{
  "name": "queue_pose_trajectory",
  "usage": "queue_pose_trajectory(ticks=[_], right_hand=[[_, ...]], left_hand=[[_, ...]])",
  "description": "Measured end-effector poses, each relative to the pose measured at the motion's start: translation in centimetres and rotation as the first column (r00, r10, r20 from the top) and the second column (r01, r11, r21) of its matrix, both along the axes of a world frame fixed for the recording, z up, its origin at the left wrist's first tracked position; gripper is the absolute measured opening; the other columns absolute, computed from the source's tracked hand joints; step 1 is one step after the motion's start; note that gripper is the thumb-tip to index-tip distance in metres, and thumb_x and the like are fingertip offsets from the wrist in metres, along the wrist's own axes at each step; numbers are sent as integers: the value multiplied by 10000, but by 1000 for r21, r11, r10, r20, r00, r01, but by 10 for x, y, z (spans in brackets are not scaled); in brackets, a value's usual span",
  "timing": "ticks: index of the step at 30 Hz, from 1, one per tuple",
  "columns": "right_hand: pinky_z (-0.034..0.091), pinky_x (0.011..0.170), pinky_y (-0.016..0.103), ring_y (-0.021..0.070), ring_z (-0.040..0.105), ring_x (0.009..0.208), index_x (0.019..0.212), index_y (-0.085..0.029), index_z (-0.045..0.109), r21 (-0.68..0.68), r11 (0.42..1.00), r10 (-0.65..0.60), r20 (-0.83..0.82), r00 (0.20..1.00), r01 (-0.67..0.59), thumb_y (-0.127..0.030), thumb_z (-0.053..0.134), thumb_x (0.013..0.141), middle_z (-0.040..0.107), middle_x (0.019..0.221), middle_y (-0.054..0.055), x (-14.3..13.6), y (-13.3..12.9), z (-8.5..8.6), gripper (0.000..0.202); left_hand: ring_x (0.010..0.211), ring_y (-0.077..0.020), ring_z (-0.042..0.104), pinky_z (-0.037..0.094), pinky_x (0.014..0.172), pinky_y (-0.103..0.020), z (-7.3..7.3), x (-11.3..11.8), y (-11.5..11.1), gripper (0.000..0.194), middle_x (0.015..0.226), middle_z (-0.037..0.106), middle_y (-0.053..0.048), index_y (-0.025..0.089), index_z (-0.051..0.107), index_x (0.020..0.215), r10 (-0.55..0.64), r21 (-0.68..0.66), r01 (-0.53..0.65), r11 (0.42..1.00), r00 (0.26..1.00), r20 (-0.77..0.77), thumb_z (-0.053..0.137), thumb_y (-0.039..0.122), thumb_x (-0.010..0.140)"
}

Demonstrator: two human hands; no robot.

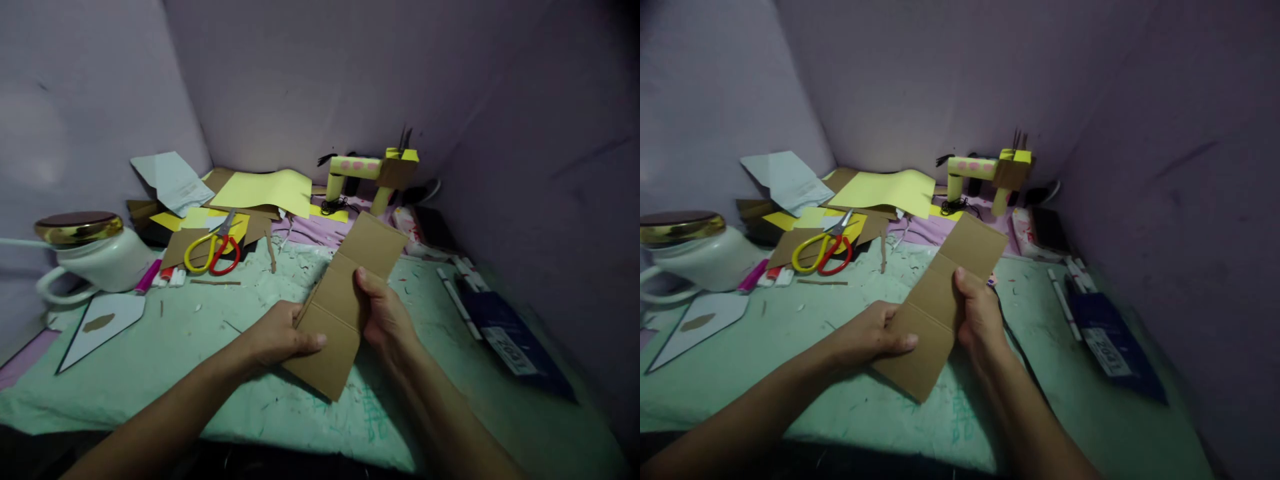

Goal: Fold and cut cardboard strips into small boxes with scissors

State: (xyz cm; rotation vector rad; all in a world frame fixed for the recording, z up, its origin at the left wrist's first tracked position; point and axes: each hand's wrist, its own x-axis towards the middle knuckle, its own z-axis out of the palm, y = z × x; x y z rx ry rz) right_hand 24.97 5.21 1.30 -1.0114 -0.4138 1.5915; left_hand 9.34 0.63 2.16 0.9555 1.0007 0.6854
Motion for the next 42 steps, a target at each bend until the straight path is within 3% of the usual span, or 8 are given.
queue_pose_trajectory(ticks=[3,7,13,16,21,31,36,42], right_hand=[[524,753,391,247,668,770,849,-204,628,-55,998,-2,1,1000,2,-187,617,669,720,670,0,2,7,-4,181],[520,738,387,239,664,748,882,-189,620,-92,995,35,7,999,-34,-183,633,662,725,682,11,3,15,-10,220],[517,698,346,211,652,692,835,-149,645,-53,973,226,13,974,-225,-206,649,671,719,692,41,1,7,-2,174],[515,594,318,202,636,616,783,-102,672,-37,924,381,21,924,-380,-170,700,598,709,684,80,-3,-8,4,199],[444,425,243,127,555,465,754,-90,689,-32,767,637,164,753,-641,-231,701,610,654,608,66,-5,-22,4,202],[465,467,260,131,557,491,734,-90,658,-3,785,611,172,773,-620,-257,747,510,645,612,57,-8,-21,-7,293],[501,611,315,191,630,637,847,-88,653,4,858,508,133,851,-513,-328,764,550,696,713,90,-8,-18,-4,397],[476,457,206,144,615,547,836,-92,673,-13,826,557,168,813,-563,-345,770,612,685,662,65,2,-16,2,352]], left_hand=[[492,-174,610,405,298,-177,-2,0,-4,352,707,675,-89,110,667,900,-41,-62,39,997,998,-36,734,204,568],[473,-173,615,422,280,-168,-4,-1,-1,308,686,681,-107,88,682,880,-4,-96,6,995,1000,17,713,138,578],[477,-176,616,427,270,-176,-5,-5,2,367,727,683,-114,78,672,922,64,-78,-59,995,997,53,740,152,569],[478,-177,618,428,264,-174,-5,-10,6,326,722,684,-111,85,669,877,142,-58,-138,989,988,63,752,151,569],[478,-168,620,413,268,-152,-3,-17,13,254,677,684,-99,82,661,829,230,-87,-222,971,970,83,736,128,590],[492,-159,605,416,256,-164,-5,-15,12,489,751,686,-97,68,602,970,244,-24,-243,970,969,27,780,195,533],[494,-168,608,428,280,-181,-5,-8,6,527,720,671,-85,67,568,1004,182,12,-182,983,983,-17,746,241,541],[517,-175,610,434,313,-198,-3,-7,2,439,732,662,-97,75,567,982,121,98,-115,988,991,-53,683,250,597]])
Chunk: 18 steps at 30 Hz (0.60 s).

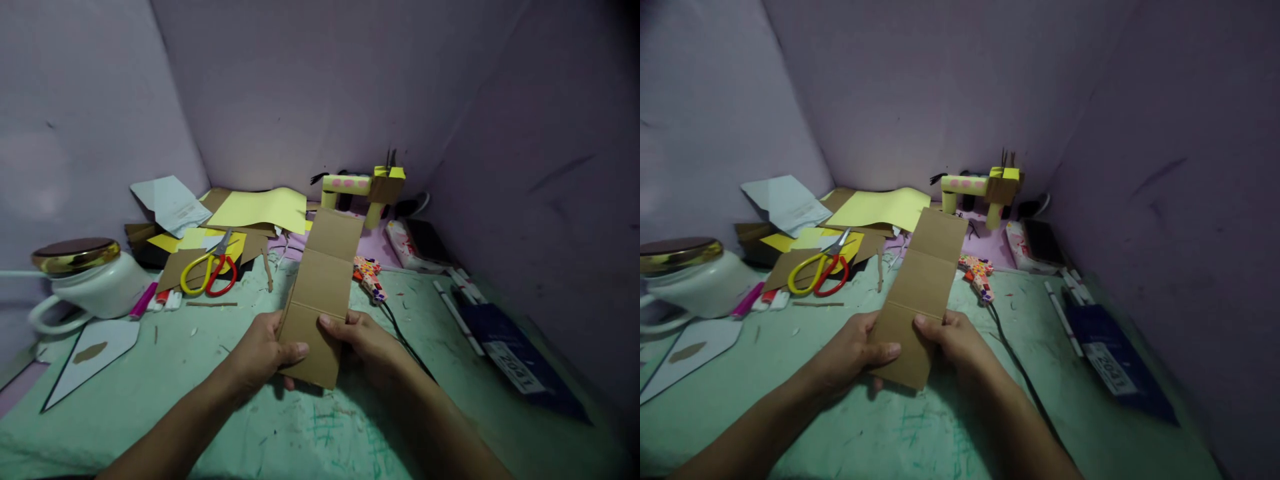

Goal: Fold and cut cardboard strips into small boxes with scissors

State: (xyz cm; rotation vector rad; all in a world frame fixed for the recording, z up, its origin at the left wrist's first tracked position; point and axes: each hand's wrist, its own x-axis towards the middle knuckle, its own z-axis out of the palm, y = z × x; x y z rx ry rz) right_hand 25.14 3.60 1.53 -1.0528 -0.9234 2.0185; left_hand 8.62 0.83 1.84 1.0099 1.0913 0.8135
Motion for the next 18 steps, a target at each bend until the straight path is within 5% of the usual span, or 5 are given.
queue_pose_trajectory(ticks=[3,7,11,18], right_hand=[[447,363,150,121,615,525,905,-122,670,-49,997,63,-29,998,-64,-341,746,664,692,727,59,5,1,1,335],[541,442,178,147,668,693,1029,-180,633,-140,982,108,-156,982,-130,-274,709,724,686,961,65,9,3,1,329],[595,643,256,161,669,832,994,-181,640,-185,979,40,-235,971,-85,-256,691,756,683,1013,49,6,1,2,255],[576,485,246,155,672,719,1057,-180,606,-183,983,-44,-100,994,25,-290,560,862,706,958,41,-2,-4,4,229]], left_hand=[[508,-166,594,422,312,-196,1,-2,1,437,727,652,-95,70,564,975,3,19,-2,1000,1000,-21,678,262,599],[481,-137,553,434,335,-213,2,-2,1,456,722,634,-77,70,558,982,20,48,-17,999,998,-64,680,276,594],[485,-128,535,427,348,-217,2,0,0,440,750,633,-84,75,563,1001,12,80,-6,997,997,-80,665,282,626],[484,-134,540,418,354,-217,-4,2,1,463,736,614,-70,84,550,1026,-52,72,59,996,995,-90,652,328,645]])
